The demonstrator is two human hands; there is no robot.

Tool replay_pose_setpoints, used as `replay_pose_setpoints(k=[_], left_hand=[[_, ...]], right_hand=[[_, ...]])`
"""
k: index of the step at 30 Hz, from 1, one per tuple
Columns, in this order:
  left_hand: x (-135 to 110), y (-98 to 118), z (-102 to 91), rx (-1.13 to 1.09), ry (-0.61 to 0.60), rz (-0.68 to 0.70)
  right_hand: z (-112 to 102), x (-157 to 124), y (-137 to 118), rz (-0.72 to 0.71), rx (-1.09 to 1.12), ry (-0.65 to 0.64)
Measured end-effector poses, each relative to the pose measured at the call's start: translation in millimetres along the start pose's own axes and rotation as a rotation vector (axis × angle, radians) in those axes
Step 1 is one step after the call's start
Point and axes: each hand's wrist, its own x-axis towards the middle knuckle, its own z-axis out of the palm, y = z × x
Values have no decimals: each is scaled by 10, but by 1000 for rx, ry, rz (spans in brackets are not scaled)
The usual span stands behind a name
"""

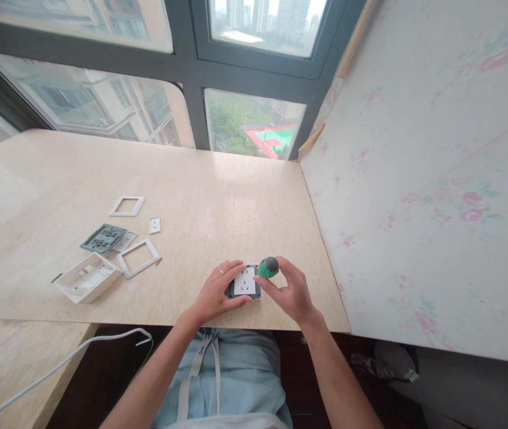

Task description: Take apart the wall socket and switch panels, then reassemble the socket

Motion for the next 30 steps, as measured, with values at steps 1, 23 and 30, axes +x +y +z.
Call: replay_pose_setpoints(k=[1, 23, 30], left_hand=[[2, 2, 1, -2, 2, 1], [9, 14, -14, -34, 2, 2], [8, 11, -14, -29, 10, 4]], right_hand=[[14, 11, -11, 2, -13, 8], [88, 100, -297, 271, 522, 48], [-8, 50, -338, 324, 400, 26]])
